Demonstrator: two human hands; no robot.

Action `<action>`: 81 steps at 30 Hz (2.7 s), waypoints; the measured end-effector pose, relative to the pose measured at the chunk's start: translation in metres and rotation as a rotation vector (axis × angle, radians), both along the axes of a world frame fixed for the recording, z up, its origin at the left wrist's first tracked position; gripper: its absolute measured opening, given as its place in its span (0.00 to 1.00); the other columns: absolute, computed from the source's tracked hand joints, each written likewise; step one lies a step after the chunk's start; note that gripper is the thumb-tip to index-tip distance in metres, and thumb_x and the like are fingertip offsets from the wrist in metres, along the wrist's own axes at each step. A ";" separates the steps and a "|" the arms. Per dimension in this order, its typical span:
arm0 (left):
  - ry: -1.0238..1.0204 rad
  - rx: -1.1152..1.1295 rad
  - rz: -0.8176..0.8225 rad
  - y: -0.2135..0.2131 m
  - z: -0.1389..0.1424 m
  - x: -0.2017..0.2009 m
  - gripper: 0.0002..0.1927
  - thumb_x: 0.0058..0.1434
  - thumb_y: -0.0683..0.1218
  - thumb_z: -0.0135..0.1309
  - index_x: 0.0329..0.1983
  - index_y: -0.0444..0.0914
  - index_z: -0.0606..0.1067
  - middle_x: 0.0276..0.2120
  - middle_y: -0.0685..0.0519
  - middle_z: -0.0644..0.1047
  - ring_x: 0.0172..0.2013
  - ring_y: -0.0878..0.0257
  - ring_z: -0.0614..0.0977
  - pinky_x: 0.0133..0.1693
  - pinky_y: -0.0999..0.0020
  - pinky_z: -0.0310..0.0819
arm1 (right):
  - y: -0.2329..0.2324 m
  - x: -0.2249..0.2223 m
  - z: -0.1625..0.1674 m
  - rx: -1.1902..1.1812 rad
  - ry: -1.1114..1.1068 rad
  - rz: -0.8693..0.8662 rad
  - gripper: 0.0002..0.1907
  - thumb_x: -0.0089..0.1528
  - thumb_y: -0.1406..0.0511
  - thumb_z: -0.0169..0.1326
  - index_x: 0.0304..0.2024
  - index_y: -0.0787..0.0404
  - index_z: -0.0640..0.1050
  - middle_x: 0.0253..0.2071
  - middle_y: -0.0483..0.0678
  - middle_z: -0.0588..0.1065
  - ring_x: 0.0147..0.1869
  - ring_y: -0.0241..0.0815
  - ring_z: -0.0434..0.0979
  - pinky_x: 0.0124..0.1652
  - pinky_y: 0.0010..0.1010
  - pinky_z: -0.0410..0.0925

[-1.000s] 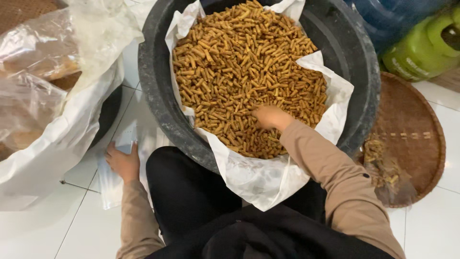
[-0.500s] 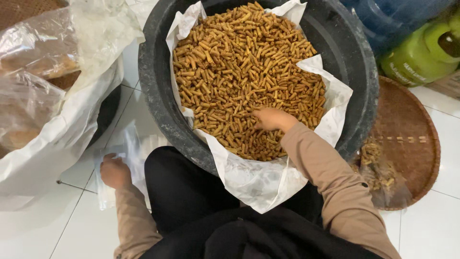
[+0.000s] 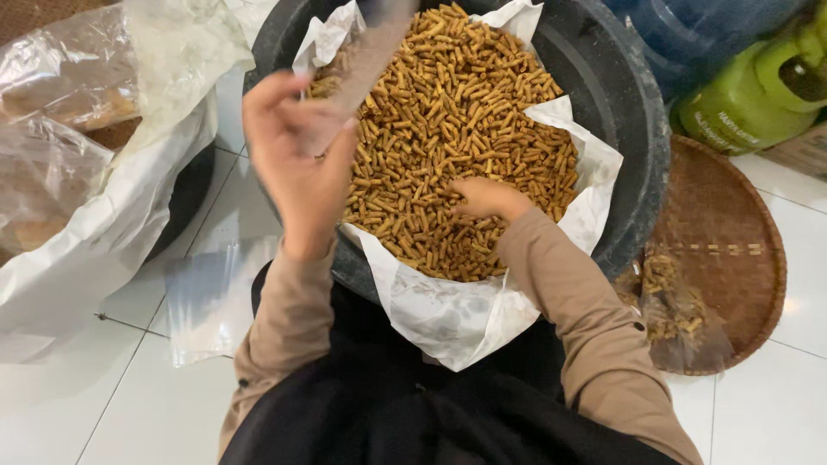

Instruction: The person sits on the floor beside a large basin lined with paper and filled with fried snack sticks. They hold a small clear plastic bag in one hand, grab handfuls of snacks from the basin with the other, press the snacks into the bag, seal the filled bag, and place it on a woven bamboo tray beside them, repeating for multiple bags.

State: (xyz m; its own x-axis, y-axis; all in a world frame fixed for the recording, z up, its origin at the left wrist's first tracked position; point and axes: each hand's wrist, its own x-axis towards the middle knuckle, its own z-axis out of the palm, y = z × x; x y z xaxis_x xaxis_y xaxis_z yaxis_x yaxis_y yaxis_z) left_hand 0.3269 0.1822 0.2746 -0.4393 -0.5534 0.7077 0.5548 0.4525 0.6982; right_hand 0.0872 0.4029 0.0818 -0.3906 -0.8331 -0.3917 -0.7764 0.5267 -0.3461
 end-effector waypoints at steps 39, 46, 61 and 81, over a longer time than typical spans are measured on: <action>-0.472 -0.290 -0.195 0.041 -0.110 -0.203 0.20 0.48 0.44 0.72 0.33 0.35 0.71 0.26 0.49 0.74 0.26 0.55 0.75 0.31 0.60 0.72 | 0.011 -0.001 0.119 -0.996 0.628 -0.211 0.15 0.64 0.76 0.50 0.51 0.64 0.79 0.48 0.53 0.76 0.53 0.56 0.76 0.54 0.43 0.69; -0.356 -0.578 -0.024 0.032 -0.122 -0.209 0.35 0.48 0.67 0.63 0.41 0.35 0.67 0.34 0.47 0.72 0.38 0.47 0.73 0.47 0.48 0.63 | 0.012 -0.003 0.116 -0.945 0.567 -0.202 0.13 0.59 0.78 0.50 0.44 0.65 0.79 0.43 0.53 0.76 0.50 0.57 0.75 0.51 0.45 0.68; -0.448 -0.680 -0.097 0.041 -0.162 -0.221 0.53 0.52 0.86 0.26 0.46 0.34 0.67 0.49 0.44 0.68 0.56 0.45 0.71 0.68 0.25 0.39 | 0.001 0.006 0.096 -0.827 0.363 -0.226 0.12 0.60 0.72 0.56 0.46 0.61 0.80 0.49 0.52 0.79 0.48 0.55 0.80 0.47 0.41 0.72; -0.571 0.709 -1.056 0.084 -0.129 -0.205 0.61 0.60 0.71 0.54 0.77 0.42 0.30 0.76 0.36 0.43 0.76 0.38 0.46 0.73 0.42 0.46 | -0.024 0.014 0.090 -0.855 0.306 -0.223 0.29 0.73 0.69 0.50 0.76 0.58 0.61 0.79 0.55 0.58 0.84 0.57 0.52 0.79 0.44 0.51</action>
